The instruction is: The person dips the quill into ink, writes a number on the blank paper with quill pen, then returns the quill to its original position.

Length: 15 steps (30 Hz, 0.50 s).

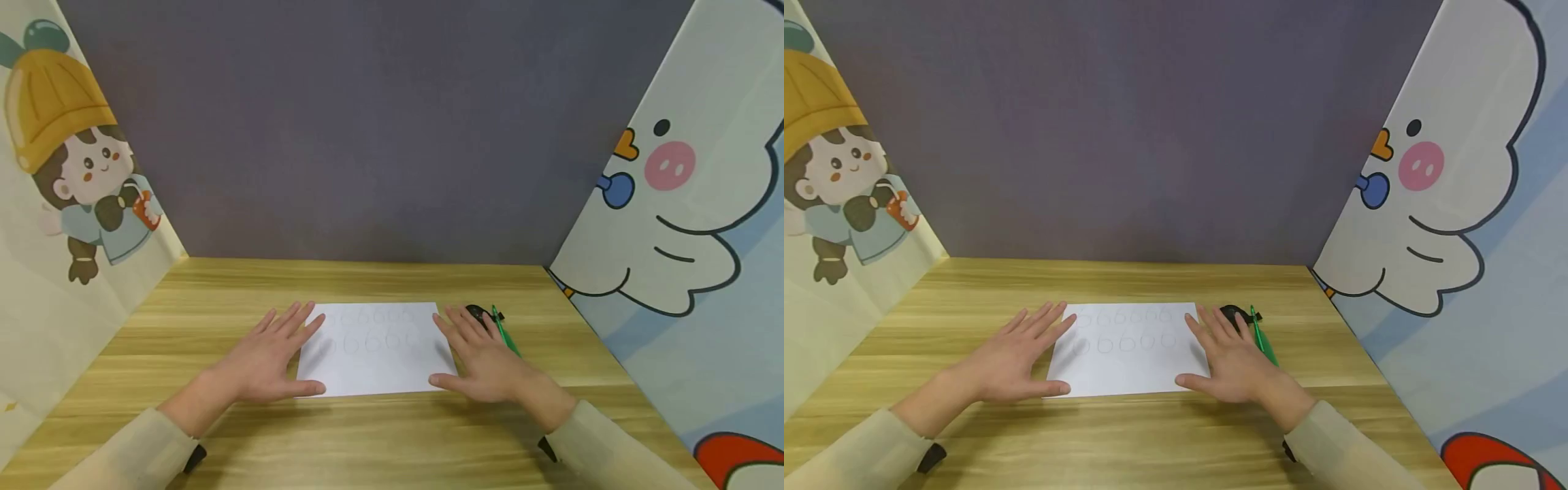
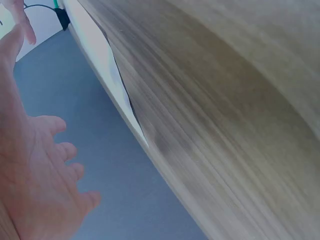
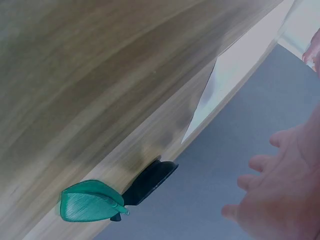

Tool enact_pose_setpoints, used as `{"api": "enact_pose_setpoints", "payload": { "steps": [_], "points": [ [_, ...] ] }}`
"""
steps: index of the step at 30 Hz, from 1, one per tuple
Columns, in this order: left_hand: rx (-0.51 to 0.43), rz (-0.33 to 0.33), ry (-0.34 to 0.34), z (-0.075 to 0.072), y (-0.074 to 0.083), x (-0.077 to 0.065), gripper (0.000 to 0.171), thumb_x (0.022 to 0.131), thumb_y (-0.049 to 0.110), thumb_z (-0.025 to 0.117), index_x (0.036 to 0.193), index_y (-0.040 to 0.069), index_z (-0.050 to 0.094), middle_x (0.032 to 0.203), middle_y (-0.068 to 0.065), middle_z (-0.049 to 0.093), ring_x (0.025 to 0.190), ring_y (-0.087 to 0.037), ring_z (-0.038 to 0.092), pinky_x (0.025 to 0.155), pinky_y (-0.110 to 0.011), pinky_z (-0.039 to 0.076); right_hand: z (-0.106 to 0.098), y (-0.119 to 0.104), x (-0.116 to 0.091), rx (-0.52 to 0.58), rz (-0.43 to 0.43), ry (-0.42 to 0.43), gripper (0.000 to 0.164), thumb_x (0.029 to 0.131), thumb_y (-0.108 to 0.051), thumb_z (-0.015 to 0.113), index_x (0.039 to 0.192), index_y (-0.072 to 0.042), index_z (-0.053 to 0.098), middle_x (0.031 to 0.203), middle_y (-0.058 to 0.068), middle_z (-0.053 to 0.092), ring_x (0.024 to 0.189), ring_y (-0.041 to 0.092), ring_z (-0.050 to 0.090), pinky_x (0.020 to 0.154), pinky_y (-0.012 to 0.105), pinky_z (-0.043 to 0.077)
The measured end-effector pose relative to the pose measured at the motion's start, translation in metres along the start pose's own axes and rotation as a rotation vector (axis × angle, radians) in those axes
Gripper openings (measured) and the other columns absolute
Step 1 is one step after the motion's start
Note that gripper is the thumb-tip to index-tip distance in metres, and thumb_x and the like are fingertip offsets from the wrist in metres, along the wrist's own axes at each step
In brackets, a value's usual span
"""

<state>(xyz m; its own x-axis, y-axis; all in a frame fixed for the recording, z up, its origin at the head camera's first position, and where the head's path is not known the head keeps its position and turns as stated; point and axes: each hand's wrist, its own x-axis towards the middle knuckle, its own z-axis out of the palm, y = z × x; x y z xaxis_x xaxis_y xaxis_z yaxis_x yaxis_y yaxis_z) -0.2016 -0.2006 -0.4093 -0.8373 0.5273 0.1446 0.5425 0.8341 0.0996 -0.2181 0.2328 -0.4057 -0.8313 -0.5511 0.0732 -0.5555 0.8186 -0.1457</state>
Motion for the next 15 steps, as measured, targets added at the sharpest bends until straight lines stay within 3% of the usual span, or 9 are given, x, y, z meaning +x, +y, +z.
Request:
{"api": "enact_pose_setpoints", "payload": {
  "steps": [5,8,11,15],
  "points": [
    [0.001,0.010,0.001,-0.003,0.002,0.000,0.117,0.090,0.095,0.053,0.175,0.017,0.032,0.185,-0.013,0.019,0.169,-0.043,0.024,0.134,-0.071,0.023,-0.002,0.004,-0.003,0.001,-0.001,0.016,0.103,0.102,-0.076,0.058,0.179,-0.024,0.013,0.186,0.011,0.009,0.172,0.041,0.008,0.130,0.081,0.007],
    [-0.015,0.016,-0.005,-0.004,0.000,-0.001,0.113,0.092,0.092,0.054,0.174,0.017,0.035,0.184,-0.014,0.023,0.168,-0.044,0.028,0.132,-0.073,0.024,-0.004,0.009,-0.006,-0.008,-0.002,0.045,0.101,0.103,-0.074,0.059,0.178,-0.022,0.018,0.185,0.013,0.015,0.171,0.043,0.016,0.130,0.081,0.011],
    [-0.053,0.031,-0.036,-0.004,-0.004,-0.005,0.103,0.096,0.084,0.058,0.170,0.015,0.042,0.179,-0.017,0.034,0.164,-0.046,0.035,0.129,-0.076,0.028,-0.005,0.016,-0.009,-0.005,0.007,0.091,0.096,0.103,-0.069,0.064,0.176,-0.017,0.028,0.181,0.016,0.029,0.165,0.046,0.030,0.127,0.082,0.018],
    [-0.113,0.045,-0.111,-0.002,-0.013,-0.010,0.088,0.102,0.071,0.063,0.165,0.011,0.051,0.172,-0.022,0.044,0.159,-0.050,0.042,0.125,-0.078,0.033,-0.007,0.036,-0.015,0.046,0.024,0.168,0.080,0.104,-0.049,0.074,0.167,-0.010,0.044,0.164,0.024,0.052,0.151,0.055,0.047,0.120,0.082,0.032]
  ]
}}
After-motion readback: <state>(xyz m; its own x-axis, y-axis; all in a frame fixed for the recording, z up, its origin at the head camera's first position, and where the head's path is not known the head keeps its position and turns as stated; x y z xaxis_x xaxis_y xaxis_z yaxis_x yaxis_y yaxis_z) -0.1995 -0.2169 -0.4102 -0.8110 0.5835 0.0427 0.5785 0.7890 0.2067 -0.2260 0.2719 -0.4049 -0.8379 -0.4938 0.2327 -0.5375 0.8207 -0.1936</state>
